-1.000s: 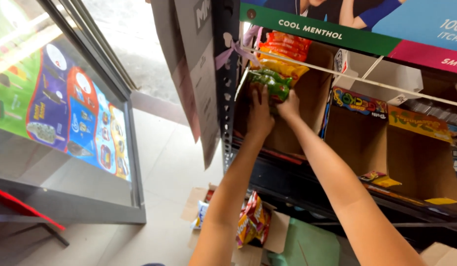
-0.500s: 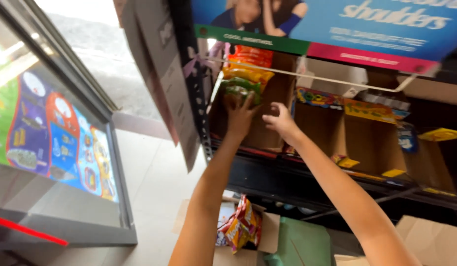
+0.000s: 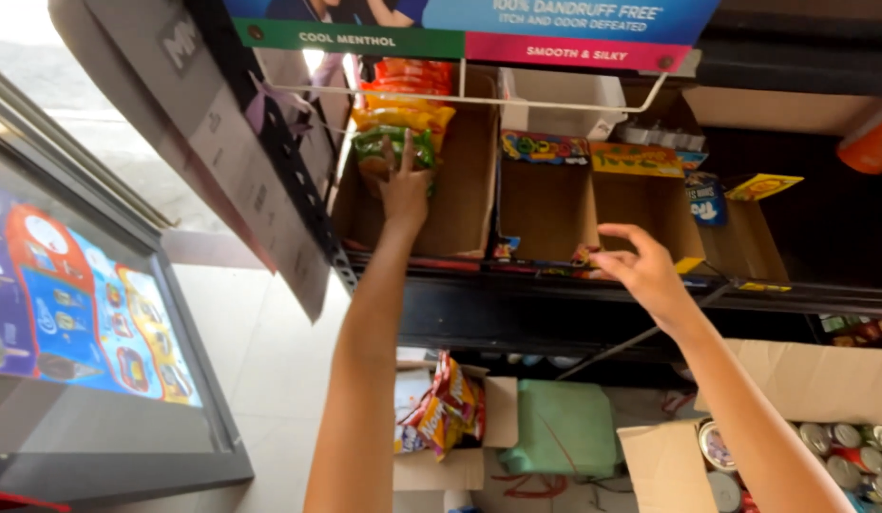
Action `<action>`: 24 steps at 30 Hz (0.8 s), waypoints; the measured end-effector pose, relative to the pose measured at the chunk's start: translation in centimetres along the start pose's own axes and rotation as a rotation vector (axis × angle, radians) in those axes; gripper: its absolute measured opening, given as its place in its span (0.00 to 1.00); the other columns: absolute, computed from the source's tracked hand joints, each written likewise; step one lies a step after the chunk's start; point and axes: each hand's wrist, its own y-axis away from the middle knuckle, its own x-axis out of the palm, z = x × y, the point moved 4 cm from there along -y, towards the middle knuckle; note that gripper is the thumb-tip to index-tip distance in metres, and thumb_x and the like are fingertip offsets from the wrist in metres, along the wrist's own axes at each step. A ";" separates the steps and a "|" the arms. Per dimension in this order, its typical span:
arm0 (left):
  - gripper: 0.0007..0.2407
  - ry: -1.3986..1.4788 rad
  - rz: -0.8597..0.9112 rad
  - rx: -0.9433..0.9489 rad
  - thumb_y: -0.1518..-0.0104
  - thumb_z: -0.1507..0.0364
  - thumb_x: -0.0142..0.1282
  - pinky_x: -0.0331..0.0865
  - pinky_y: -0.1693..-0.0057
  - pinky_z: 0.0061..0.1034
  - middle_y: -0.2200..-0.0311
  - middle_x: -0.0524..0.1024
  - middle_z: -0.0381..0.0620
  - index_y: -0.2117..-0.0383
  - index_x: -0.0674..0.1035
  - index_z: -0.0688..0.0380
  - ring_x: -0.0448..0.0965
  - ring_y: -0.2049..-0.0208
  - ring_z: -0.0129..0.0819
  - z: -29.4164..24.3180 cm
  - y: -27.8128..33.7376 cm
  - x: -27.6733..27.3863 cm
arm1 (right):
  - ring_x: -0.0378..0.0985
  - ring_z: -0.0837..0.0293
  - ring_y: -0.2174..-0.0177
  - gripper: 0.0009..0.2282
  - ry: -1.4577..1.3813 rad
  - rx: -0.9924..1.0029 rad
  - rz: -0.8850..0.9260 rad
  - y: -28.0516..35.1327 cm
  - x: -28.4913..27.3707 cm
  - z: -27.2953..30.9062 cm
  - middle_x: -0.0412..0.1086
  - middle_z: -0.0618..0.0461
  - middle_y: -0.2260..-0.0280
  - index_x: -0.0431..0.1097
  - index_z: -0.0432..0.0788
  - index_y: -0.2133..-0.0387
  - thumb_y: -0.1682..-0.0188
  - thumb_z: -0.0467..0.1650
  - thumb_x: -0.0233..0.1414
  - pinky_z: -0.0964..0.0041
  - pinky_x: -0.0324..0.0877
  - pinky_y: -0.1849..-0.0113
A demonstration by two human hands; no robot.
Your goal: Untying a delivery box and stocking instant noodles, cheese spread, and mayonnaise packets onto grocery store shelves.
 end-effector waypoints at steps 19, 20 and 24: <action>0.05 0.854 -0.327 0.477 0.43 0.76 0.65 0.60 0.29 0.48 0.52 0.80 0.43 0.63 0.83 0.53 0.73 0.38 0.45 -27.5 14.3 -15.1 | 0.76 0.59 0.54 0.23 0.069 -0.298 -0.314 15.4 -9.8 -2.7 0.66 0.53 0.46 0.60 0.38 0.43 0.54 0.19 0.54 0.68 0.73 0.56; 0.05 0.950 -0.270 0.497 0.43 0.76 0.65 0.65 0.35 0.44 0.56 0.80 0.44 0.64 0.83 0.55 0.77 0.44 0.44 -29.6 15.2 -14.8 | 0.76 0.59 0.54 0.22 0.138 -0.296 -0.338 16.8 -10.3 -2.5 0.67 0.52 0.47 0.62 0.37 0.44 0.53 0.18 0.54 0.68 0.72 0.56; 0.04 1.163 0.028 0.534 0.46 0.74 0.68 0.74 0.54 0.33 0.69 0.81 0.43 0.68 0.84 0.57 0.81 0.65 0.41 -37.7 19.7 -10.1 | 0.77 0.62 0.56 0.17 0.219 -0.203 -0.500 23.3 -14.2 -5.3 0.72 0.52 0.56 0.67 0.37 0.47 0.50 0.18 0.54 0.68 0.71 0.54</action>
